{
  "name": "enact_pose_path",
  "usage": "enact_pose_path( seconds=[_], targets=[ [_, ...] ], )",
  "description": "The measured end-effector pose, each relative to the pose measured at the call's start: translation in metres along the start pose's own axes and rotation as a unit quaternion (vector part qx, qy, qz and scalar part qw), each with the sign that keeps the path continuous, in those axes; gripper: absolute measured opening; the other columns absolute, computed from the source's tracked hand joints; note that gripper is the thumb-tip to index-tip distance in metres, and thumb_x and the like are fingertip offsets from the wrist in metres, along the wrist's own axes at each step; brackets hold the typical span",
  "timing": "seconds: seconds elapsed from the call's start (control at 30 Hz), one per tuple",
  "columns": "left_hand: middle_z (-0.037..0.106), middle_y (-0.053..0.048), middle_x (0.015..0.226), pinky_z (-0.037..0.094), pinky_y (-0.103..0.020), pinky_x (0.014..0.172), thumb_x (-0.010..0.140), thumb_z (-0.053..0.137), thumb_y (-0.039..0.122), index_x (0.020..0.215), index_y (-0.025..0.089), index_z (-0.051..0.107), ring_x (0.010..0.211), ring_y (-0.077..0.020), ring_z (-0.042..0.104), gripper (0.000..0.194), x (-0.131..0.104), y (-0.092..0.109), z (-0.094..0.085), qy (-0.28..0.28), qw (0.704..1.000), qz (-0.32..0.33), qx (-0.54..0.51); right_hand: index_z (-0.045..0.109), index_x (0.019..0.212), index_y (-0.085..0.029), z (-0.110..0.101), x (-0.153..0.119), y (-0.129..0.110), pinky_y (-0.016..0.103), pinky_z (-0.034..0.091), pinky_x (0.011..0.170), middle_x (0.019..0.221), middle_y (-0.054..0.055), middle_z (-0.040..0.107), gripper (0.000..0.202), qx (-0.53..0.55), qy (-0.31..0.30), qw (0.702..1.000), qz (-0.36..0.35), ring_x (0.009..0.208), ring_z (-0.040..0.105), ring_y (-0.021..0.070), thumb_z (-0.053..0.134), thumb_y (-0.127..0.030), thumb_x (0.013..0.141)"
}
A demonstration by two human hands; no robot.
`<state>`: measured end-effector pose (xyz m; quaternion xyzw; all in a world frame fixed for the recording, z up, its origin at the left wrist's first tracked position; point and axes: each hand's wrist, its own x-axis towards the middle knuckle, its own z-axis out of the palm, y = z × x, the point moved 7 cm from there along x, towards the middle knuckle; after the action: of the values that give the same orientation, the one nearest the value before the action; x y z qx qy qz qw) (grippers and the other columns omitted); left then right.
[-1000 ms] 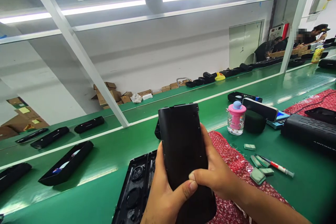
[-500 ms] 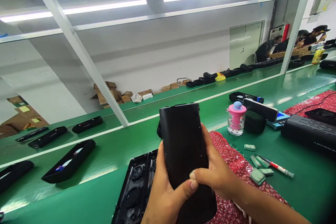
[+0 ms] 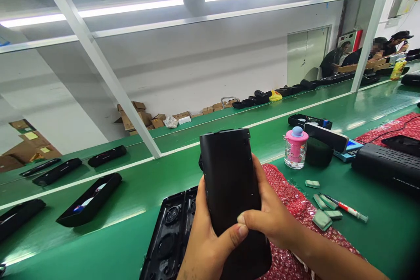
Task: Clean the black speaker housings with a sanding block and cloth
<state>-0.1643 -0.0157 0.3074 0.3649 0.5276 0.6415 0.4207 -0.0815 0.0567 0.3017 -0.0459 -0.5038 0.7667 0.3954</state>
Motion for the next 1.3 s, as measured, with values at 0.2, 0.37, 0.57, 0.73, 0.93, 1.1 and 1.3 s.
enact_pose_path(
  seconds=[0.2,0.37,0.57,0.73,0.93,1.1,1.3],
  targets=[
    [0.055,-0.011,0.14,0.045,-0.048,0.108,0.061,0.089,0.046,0.149,0.029,0.019,0.131,-0.0348,0.052,0.114,-0.0002,-0.0004,-0.001,0.0,1.0,-0.001,0.01,-0.008,0.152,-0.037,-0.0005,0.0007,-0.0008,0.046,0.052,0.094,0.142,0.009,0.045,0.119,0.008,0.001,1.0,-0.003,0.114,0.059,0.0255,0.068,-0.017,0.063],
    [0.055,-0.011,0.141,0.046,-0.047,0.107,0.06,0.089,0.045,0.149,0.029,0.019,0.13,-0.0341,0.053,0.114,-0.0005,0.0,-0.0009,0.002,1.0,0.002,0.001,-0.008,0.152,-0.038,-0.0003,-0.0018,0.0001,0.046,0.052,0.089,0.137,0.009,0.049,0.117,0.01,-0.005,1.0,-0.004,0.109,0.062,0.0255,0.067,-0.016,0.064],
    [0.053,-0.009,0.143,0.045,-0.046,0.11,0.061,0.089,0.043,0.149,0.029,0.022,0.13,-0.0336,0.053,0.112,-0.0002,0.0001,0.0004,-0.001,1.0,0.006,-0.01,-0.009,0.152,-0.037,0.0003,-0.001,-0.0006,0.046,0.05,0.096,0.142,0.009,0.046,0.118,0.007,-0.005,1.0,-0.009,0.116,0.059,0.0251,0.067,-0.016,0.065],
    [0.053,-0.009,0.143,0.044,-0.046,0.111,0.06,0.09,0.044,0.149,0.03,0.022,0.131,-0.0332,0.052,0.112,-0.0002,-0.0001,-0.0009,0.002,1.0,0.004,0.0,-0.01,0.152,-0.039,0.0001,-0.0018,0.0012,0.046,0.052,0.09,0.136,0.008,0.051,0.117,0.002,-0.009,1.0,-0.003,0.108,0.062,0.0241,0.066,-0.016,0.066],
    [0.052,-0.01,0.143,0.047,-0.047,0.108,0.063,0.088,0.046,0.149,0.029,0.02,0.13,-0.0337,0.053,0.111,0.0003,0.0007,-0.0002,-0.013,1.0,0.006,0.008,-0.009,0.152,-0.037,0.0009,-0.0015,-0.0004,0.048,0.05,0.096,0.14,0.009,0.047,0.118,0.006,-0.001,1.0,-0.001,0.116,0.059,0.0261,0.067,-0.017,0.064],
    [0.051,-0.011,0.144,0.045,-0.048,0.11,0.063,0.088,0.045,0.15,0.029,0.018,0.131,-0.0346,0.052,0.113,0.0001,-0.0015,-0.0005,-0.013,1.0,0.0,0.003,-0.009,0.152,-0.037,0.0,-0.002,-0.0013,0.048,0.05,0.095,0.14,0.009,0.047,0.117,-0.001,0.001,1.0,-0.001,0.114,0.059,0.0256,0.066,-0.017,0.065],
    [0.052,-0.012,0.143,0.046,-0.049,0.109,0.062,0.088,0.047,0.149,0.028,0.019,0.13,-0.0351,0.053,0.113,-0.0012,0.0,0.0002,-0.006,1.0,0.003,0.003,-0.011,0.153,-0.037,0.0,-0.0014,-0.001,0.046,0.052,0.092,0.139,0.009,0.049,0.119,-0.001,-0.002,1.0,-0.001,0.112,0.061,0.0256,0.066,-0.017,0.064]
  ],
)
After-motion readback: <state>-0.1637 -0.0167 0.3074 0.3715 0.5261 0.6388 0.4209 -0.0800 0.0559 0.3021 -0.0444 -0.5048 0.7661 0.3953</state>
